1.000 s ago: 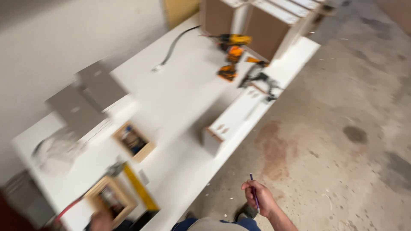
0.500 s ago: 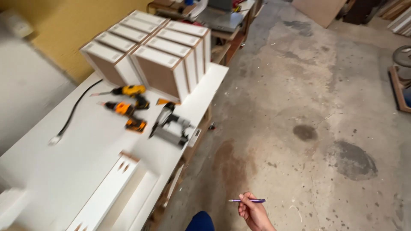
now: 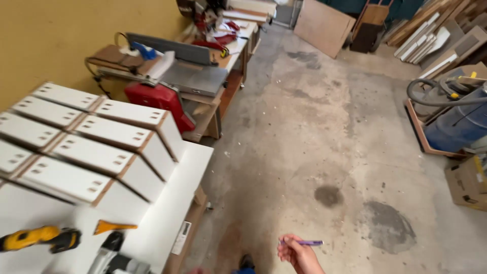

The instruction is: The person measures and marks a piece of wood with a tape measure and pencil, then uses a miter saw to cut the wood. They repeat the measuring and cutting process on another piece of wood.

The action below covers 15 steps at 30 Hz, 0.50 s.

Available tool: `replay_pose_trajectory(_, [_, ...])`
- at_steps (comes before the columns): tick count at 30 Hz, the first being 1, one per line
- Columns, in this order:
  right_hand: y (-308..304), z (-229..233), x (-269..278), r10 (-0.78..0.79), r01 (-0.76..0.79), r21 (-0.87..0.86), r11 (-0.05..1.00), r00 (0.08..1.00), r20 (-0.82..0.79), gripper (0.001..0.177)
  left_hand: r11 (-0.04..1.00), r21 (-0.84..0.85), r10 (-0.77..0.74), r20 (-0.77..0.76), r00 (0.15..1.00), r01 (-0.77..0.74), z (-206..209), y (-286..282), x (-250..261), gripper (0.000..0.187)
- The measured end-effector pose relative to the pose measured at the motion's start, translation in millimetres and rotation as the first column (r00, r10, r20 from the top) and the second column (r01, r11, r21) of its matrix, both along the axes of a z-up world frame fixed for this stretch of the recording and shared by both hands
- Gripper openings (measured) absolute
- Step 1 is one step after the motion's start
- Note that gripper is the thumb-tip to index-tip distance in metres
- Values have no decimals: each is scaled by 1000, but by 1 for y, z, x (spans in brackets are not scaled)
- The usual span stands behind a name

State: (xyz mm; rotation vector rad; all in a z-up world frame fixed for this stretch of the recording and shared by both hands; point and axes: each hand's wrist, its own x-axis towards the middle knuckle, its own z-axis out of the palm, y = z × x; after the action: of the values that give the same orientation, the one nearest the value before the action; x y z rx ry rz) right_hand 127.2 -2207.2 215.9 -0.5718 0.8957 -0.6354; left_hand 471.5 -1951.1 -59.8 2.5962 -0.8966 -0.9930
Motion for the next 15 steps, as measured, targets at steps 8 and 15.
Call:
replay_pose_trajectory(8, [-232,-72,-1,-126,127,-3,992,986,-113,16,915,-380,-181,-84,980,136,198,-396,0,25])
replay_pose_trajectory(15, [-468,-149,42,-109,110,1,994,978,-176,29,921,-312,-307,-212,928,233,209,-633,3,23])
